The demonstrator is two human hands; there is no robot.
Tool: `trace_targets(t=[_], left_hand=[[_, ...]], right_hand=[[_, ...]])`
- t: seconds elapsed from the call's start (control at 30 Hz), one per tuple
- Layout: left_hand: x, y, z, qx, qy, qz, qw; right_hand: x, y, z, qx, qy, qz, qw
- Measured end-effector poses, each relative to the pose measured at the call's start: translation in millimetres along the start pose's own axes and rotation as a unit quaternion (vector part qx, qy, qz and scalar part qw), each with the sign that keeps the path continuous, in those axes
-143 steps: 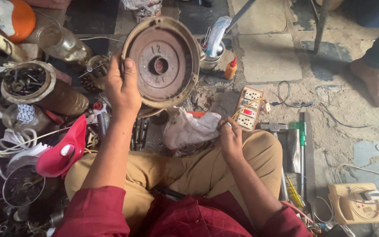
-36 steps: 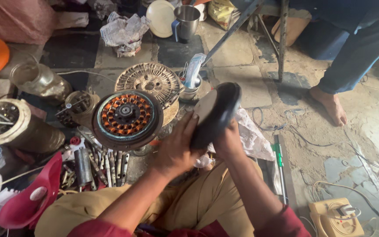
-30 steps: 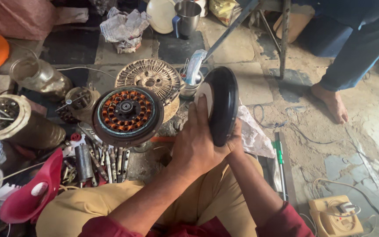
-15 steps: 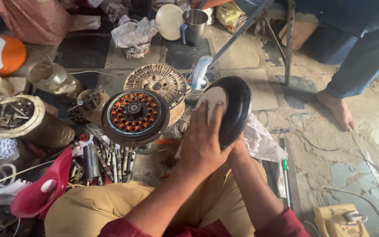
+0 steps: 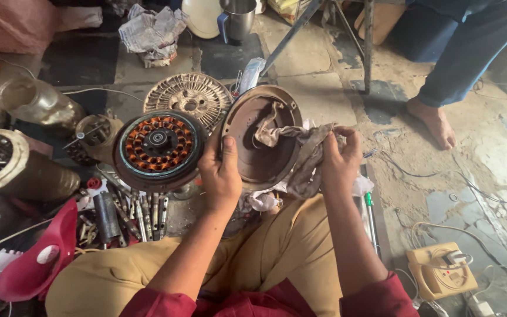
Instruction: The person disassembles a ceiling fan motor, removes the stator, and cleans the interior housing with a cloth before reassembling the components and marking the casing with a pen.
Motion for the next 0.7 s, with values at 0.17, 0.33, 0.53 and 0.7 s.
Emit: trace_targets(t=[0.17, 0.33, 0.53, 0.7], left_hand=[[-5, 0, 19, 0.001, -0.048, -0.004, 0.999], [-1, 2, 26, 0.001, -0.104, 0.009, 0.994], [3, 2, 10, 0.033, -0.089, 0.050, 0.994], [23, -3, -11, 0.054, -0.027, 0.071, 0.996]], right_hand=[[-44, 26, -76, 0.244, 0.033, -0.248, 0.937], [-57, 26, -85, 0.334, 0.246, -0.280, 0.866], [-54, 48, -63, 0.132, 0.246, -0.406, 0.870], [-18, 13, -44, -0.063, 0.051, -0.226, 0.971]])
Point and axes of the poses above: each hand's wrist, its own y-axis away from the middle knuckle, its own x-axis out of the back of the hand, z = x × y, the point moved 3 cm from there along -y, towards the middle knuckle, and after that the axes turned 6 degrees about x, right-handed, at the moved point
